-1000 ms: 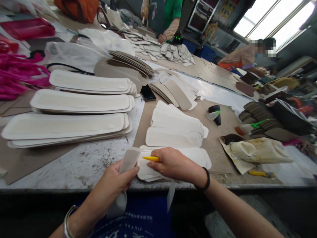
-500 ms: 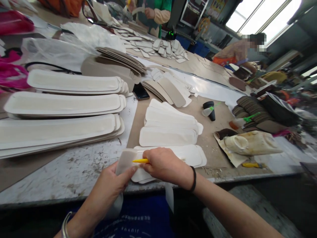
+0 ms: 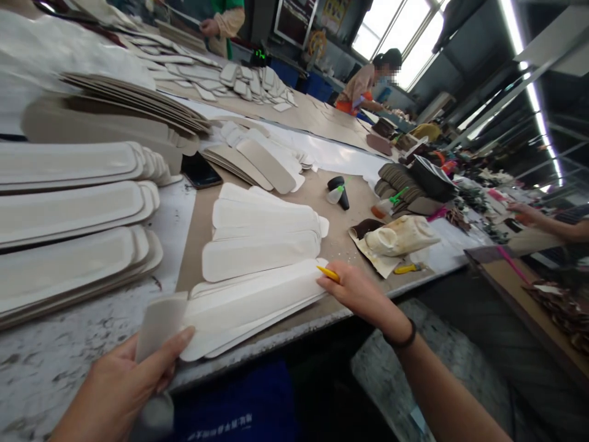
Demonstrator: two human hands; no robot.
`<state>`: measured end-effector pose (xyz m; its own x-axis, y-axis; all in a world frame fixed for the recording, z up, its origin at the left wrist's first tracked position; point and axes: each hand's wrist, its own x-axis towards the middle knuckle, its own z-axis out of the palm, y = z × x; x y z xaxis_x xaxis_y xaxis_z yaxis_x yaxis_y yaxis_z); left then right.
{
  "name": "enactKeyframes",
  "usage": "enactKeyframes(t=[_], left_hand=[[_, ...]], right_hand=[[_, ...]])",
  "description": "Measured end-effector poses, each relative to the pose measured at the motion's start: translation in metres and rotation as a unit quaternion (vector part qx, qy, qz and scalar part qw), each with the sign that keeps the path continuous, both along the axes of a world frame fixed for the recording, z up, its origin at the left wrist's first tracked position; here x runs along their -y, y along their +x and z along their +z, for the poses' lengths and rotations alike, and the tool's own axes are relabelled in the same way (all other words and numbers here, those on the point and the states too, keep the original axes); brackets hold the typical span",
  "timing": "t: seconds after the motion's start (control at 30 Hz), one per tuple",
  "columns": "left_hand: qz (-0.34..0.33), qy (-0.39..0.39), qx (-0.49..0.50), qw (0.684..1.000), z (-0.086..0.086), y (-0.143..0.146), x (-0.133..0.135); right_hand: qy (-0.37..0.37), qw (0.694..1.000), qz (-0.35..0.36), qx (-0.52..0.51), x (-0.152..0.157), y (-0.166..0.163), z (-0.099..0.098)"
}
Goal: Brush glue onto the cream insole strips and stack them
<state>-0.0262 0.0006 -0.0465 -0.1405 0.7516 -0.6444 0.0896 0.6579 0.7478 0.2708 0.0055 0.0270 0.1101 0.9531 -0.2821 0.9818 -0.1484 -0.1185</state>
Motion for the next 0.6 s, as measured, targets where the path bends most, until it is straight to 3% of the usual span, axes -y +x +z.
enactKeyframes(t=[0.2, 0.43, 0.6], left_hand=[[0.002, 0.009, -0.016, 1.0, -0.005, 0.001, 0.001], [0.039, -0.004, -0.008, 0.999, -0.006, 0.004, 0.0], [0.007, 0.001, -0.011, 1.0, -0.011, 0.001, -0.001]], right_hand=[[-0.009, 0.997, -0.01, 0.07, -0.009, -0.01, -0.003], [-0.03, 0.997, -0.003, 0.071, -0.014, -0.005, -0.004], [-0.035, 0.997, 0.022, 0.064, -0.017, -0.002, -0.009]])
